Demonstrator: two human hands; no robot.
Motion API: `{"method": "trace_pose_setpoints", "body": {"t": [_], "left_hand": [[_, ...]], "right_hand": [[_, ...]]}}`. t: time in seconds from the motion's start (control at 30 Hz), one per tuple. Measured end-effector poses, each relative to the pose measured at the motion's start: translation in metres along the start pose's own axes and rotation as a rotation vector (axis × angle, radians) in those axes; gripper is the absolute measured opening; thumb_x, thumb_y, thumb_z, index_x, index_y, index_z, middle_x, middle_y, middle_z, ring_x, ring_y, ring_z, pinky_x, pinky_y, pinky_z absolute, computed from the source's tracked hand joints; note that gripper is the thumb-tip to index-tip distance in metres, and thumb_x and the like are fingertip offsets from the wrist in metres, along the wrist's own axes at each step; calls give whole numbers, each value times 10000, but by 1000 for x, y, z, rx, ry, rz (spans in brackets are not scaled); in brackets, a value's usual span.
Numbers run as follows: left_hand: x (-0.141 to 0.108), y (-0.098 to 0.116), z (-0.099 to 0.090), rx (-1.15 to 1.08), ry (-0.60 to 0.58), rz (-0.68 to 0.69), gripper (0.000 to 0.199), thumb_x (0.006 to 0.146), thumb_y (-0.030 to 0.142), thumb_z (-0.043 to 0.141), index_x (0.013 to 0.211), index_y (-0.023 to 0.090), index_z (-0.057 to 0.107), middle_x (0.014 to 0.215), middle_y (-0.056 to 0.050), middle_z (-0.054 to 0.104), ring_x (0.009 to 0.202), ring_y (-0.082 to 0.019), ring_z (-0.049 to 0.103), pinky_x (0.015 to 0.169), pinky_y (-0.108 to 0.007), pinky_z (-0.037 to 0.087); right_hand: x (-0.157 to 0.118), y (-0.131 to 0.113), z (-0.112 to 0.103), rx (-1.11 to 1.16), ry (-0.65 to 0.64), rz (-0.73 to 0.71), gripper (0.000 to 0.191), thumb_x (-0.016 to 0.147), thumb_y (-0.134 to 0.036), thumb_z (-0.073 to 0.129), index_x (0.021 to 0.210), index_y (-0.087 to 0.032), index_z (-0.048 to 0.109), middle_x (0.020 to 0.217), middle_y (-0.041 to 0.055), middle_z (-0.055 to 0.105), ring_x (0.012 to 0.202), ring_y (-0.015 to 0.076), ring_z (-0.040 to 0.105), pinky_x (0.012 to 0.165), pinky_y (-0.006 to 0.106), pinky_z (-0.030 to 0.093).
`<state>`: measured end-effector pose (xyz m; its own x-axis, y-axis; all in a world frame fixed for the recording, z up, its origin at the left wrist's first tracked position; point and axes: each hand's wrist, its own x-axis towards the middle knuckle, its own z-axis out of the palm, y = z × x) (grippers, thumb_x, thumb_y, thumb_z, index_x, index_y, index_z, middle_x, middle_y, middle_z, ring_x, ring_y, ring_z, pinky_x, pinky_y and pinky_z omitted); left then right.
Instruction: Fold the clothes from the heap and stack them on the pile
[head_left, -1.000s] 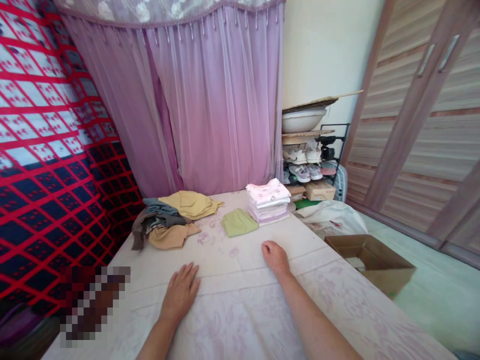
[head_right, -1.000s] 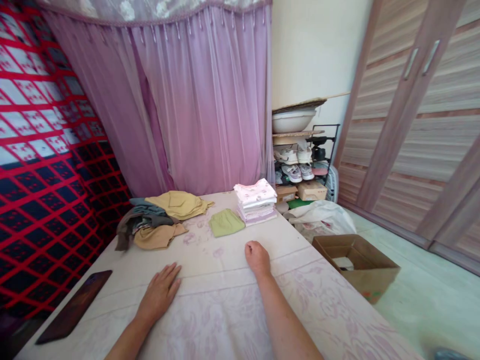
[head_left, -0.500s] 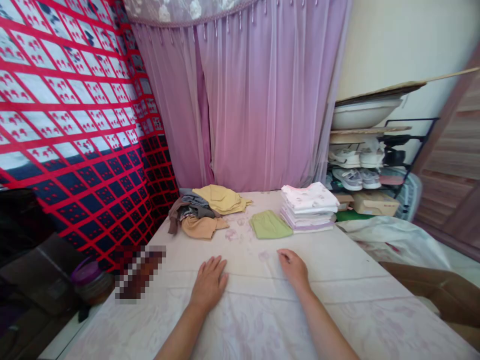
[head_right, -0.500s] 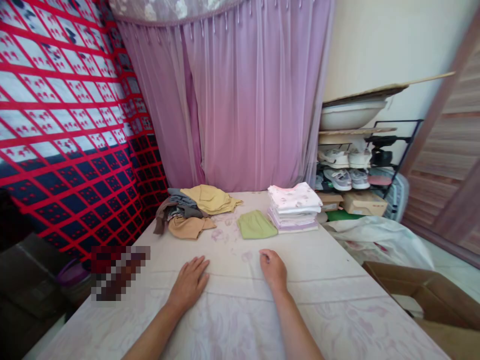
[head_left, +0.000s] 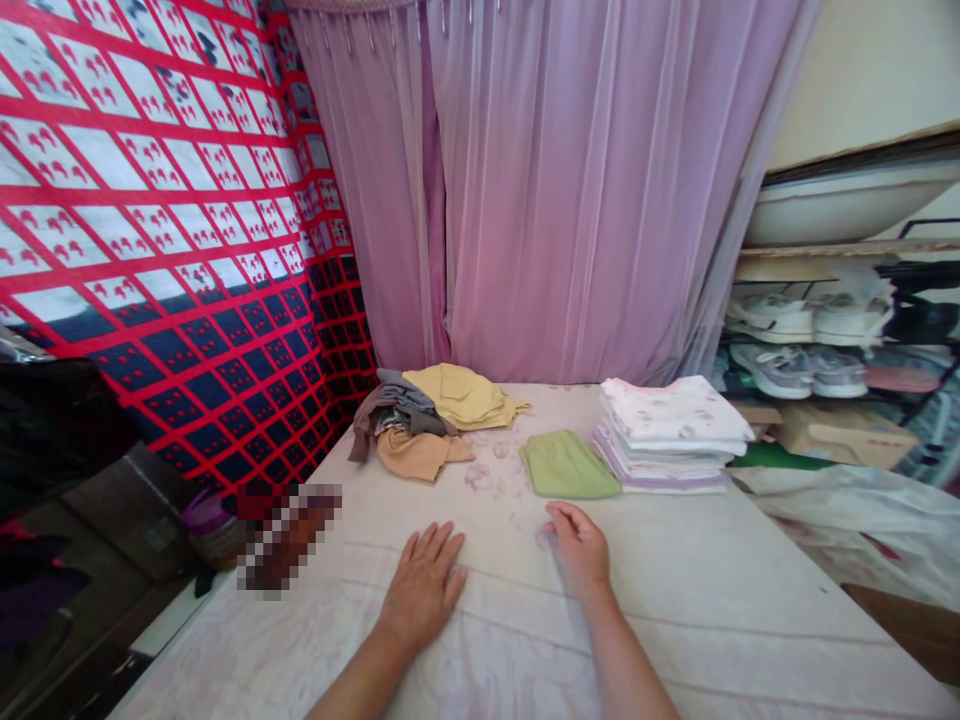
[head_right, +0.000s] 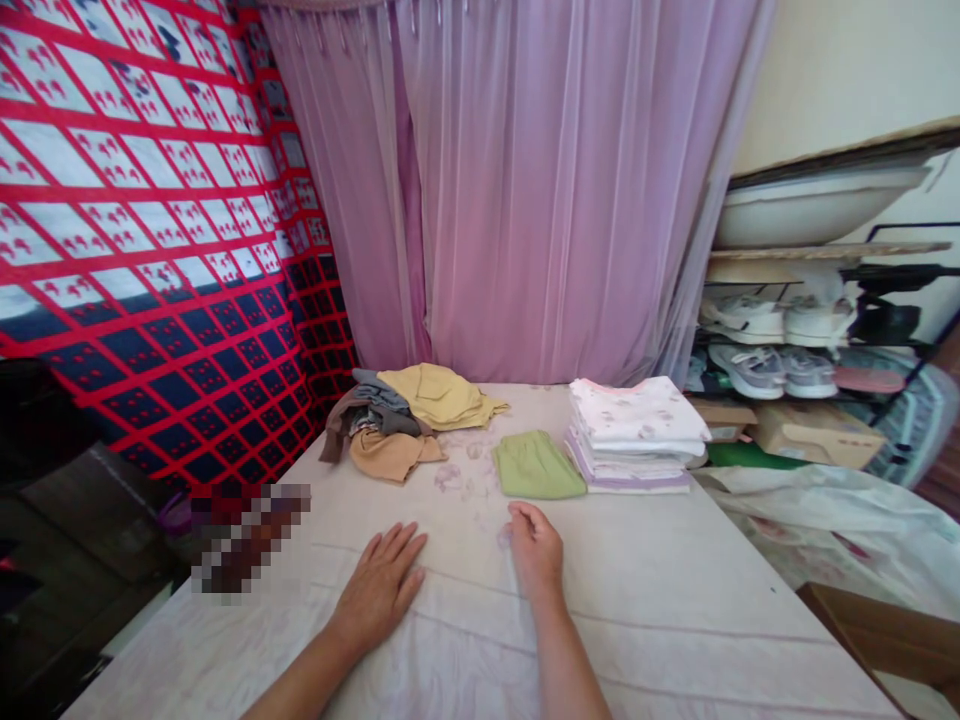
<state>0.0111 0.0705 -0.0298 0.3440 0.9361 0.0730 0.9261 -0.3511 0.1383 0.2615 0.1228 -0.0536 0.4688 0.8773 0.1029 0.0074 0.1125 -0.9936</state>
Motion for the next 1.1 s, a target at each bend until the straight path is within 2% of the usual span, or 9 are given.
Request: {"method": "trace_pose_setpoints", "body": {"t": [0.2,0.3,0.57,0.7,0.9,1.1], "left_hand": [[-1,-4,6,16,36,20,490,951,457,319,1402,284,403,1486,-34,367,1376,-243,306,1122,-495,250],[-1,-5,6,19,31,27,484,954,452,321,1405,294,394,1486,-28,367,1372,-243,315,1116,-500,266],[-2,-8,12,46,74,57,474,947,427,354,1400,296,396,1467,-30,402,1351,-254,348,1088,-516,309],[5,-11,10,53,105,83,457,912,408,434,1355,297,458,1414,-41,473,1296,-256,415,1062,-491,350],[34,-19,7,47,138,172,449,909,412,437,1337,281,478,1408,-60,473,1284,-252,427,1057,-474,360],[61,-21,11,32,205,146,459,902,405,451,1320,223,500,1373,-98,499,1255,-254,450,1050,-447,371]], "right_hand": [[19,-3,-15,68,256,23,410,624,-511,642,803,-146,689,764,77,719,593,180,640,525,258,469],[26,1,-21,103,328,58,405,633,-491,646,835,-142,687,784,77,718,608,172,640,500,235,453],[24,-2,-22,80,301,93,399,629,-477,658,851,-146,687,702,50,699,625,182,646,503,236,451],[23,-4,-23,82,302,99,396,639,-476,652,861,-150,684,682,40,694,619,172,639,505,231,442],[23,-6,-23,78,294,123,397,633,-478,655,855,-151,685,622,26,677,610,172,638,522,236,444],[22,-10,-20,105,318,132,413,621,-492,658,853,-151,674,612,24,674,592,165,628,512,231,429]]}}
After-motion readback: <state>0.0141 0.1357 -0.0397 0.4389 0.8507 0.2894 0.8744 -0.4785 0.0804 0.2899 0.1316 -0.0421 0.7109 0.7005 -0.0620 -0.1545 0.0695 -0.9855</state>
